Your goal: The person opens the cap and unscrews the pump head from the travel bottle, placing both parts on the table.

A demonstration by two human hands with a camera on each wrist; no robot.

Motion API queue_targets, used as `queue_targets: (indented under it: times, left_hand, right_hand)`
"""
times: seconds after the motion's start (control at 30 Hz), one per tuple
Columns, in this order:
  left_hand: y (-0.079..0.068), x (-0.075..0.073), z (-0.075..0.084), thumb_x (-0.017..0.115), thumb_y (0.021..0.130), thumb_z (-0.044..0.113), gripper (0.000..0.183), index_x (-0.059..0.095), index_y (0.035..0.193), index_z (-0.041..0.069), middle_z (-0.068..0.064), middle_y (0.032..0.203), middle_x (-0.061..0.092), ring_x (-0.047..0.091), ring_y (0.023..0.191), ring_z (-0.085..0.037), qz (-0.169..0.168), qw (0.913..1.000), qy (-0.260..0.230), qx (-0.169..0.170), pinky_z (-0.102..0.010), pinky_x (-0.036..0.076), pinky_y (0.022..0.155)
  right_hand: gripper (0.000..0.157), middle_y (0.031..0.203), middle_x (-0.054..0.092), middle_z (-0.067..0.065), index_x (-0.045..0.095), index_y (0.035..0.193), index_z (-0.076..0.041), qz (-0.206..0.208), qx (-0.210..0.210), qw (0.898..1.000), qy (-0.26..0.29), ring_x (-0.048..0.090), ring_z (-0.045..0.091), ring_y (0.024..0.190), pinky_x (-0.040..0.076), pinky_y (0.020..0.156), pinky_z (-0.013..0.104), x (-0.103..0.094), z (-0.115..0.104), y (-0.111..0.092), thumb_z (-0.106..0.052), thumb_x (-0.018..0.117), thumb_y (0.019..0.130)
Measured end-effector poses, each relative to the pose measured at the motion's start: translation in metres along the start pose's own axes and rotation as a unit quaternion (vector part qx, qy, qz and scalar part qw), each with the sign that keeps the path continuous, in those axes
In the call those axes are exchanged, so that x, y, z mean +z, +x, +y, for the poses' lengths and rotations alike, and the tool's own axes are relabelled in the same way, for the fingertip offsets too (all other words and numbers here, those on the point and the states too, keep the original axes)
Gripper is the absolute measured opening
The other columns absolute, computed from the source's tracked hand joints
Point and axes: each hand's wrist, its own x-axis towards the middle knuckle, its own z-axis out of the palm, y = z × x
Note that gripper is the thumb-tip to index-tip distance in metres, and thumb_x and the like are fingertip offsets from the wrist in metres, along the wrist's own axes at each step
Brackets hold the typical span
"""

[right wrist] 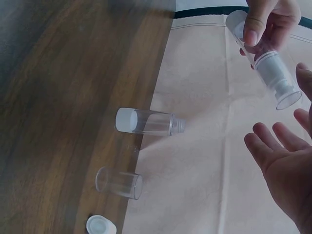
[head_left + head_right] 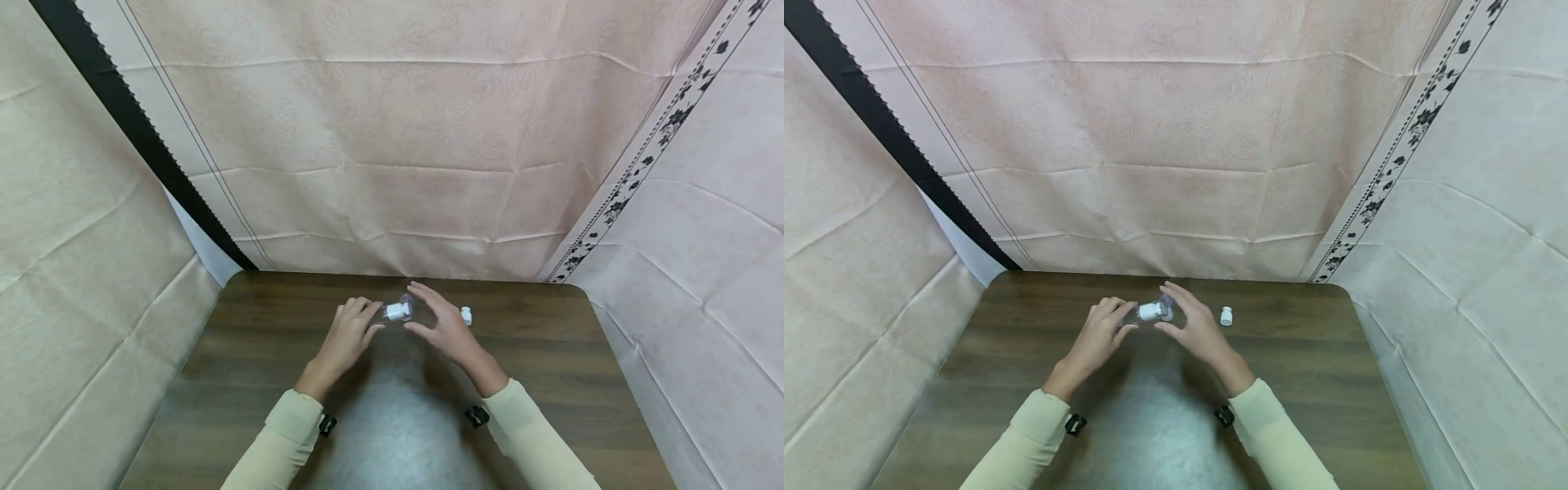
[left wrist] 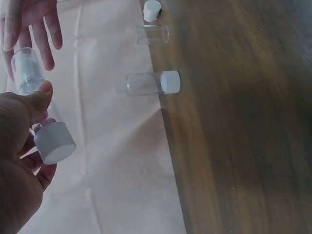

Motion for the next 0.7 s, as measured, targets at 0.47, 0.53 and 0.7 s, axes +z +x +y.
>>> queue_targets:
  times: [0.47, 0.53, 0.7]
  left_hand:
    - [0.011, 0.003, 0.021, 0.086, 0.083, 0.018, 0.042, 0.071, 0.12, 0.006, -0.006, 0.102, 0.064, 0.057, 0.091, -0.025, -0.018, 0.998, 0.041, 0.045, -0.041, 0.045, 0.079]
    - [0.013, 0.005, 0.024, 0.085, 0.084, 0.02, 0.04, 0.072, 0.12, 0.007, -0.005, 0.101, 0.063, 0.057, 0.091, -0.023, -0.026, 0.9975, 0.048, 0.045, -0.04, 0.045, 0.079]
    - [0.015, 0.007, 0.032, 0.084, 0.086, 0.022, 0.041, 0.073, 0.121, 0.005, -0.005, 0.101, 0.062, 0.055, 0.091, -0.022, -0.048, 0.9963, 0.059, 0.042, -0.037, 0.044, 0.078]
  right_hand:
    - [0.048, 0.135, 0.066, 0.01, 0.067, 0.134, -0.007, 0.003, 0.012, 0.998, 0.061, 0.067, 0.028, 0.119, 0.059, 0.094, 0.04, -0.002, 0.003, -0.008, -0.01, 0.082, 0.088]
    - [0.042, 0.13, 0.068, 0.008, 0.069, 0.129, -0.007, 0.006, 0.022, 0.998, 0.062, 0.068, 0.026, 0.116, 0.059, 0.092, 0.04, -0.002, 0.004, -0.01, -0.009, 0.081, 0.089]
    - [0.032, 0.122, 0.07, 0.006, 0.072, 0.123, -0.008, 0.012, 0.038, 0.997, 0.066, 0.07, 0.022, 0.11, 0.061, 0.088, 0.034, -0.004, 0.008, -0.015, -0.009, 0.078, 0.091]
